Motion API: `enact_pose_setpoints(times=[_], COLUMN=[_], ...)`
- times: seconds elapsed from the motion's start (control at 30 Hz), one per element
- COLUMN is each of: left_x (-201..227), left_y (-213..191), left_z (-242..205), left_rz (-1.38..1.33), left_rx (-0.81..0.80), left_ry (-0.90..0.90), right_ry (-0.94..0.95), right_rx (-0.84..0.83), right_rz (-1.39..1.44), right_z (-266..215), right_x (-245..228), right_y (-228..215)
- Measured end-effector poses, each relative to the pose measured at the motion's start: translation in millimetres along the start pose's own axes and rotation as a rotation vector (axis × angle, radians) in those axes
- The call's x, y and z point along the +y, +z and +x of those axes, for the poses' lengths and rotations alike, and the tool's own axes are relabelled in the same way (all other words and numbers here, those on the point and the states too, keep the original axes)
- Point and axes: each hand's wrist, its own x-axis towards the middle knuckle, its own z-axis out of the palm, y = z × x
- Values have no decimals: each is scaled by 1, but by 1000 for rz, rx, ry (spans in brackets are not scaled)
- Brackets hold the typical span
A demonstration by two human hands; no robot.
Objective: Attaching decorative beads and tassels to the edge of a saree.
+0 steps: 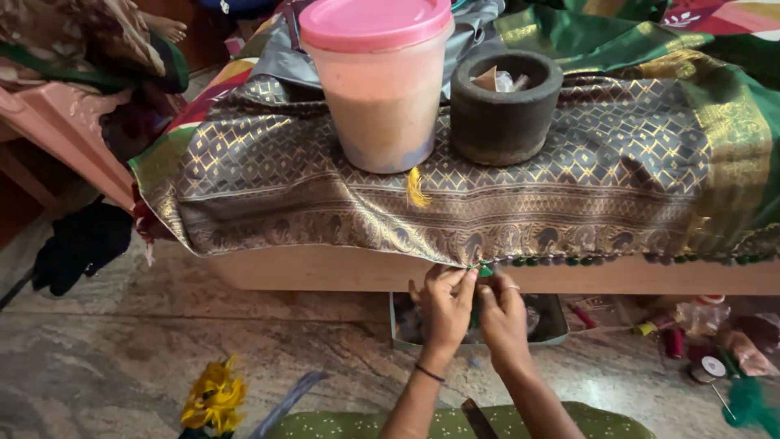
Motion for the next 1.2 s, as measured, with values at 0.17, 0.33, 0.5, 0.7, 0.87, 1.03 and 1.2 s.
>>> enact_pose_setpoints(times=[0.17, 0.33, 0.5, 0.7, 0.87, 1.03, 1.2], left_x=[6, 2, -39, -21, -22, -24, -31], left_y=[1, 7, 23, 12, 11, 13, 14], left_z=[-6, -6, -12, -4, -4, -4, -6], left_rz=[3, 41, 144, 76, 67, 85, 129], left_rx=[34, 75, 43, -41, 36, 24, 31], left_ry=[-9, 69, 23, -103, -46, -51, -51], right_ry=[-341, -664, -881, -471, -268, -396, -377], right_rx=[254, 420, 177, -19, -76, -134, -14], right_rz=[-291, -536, -431, -151, 148, -108, -29], right_z=[3, 4, 29, 81, 84, 75, 76], right_x=[-68, -128, -162, -124, -111, -139, -121], right_y=[3, 12, 34, 64, 56, 62, 60])
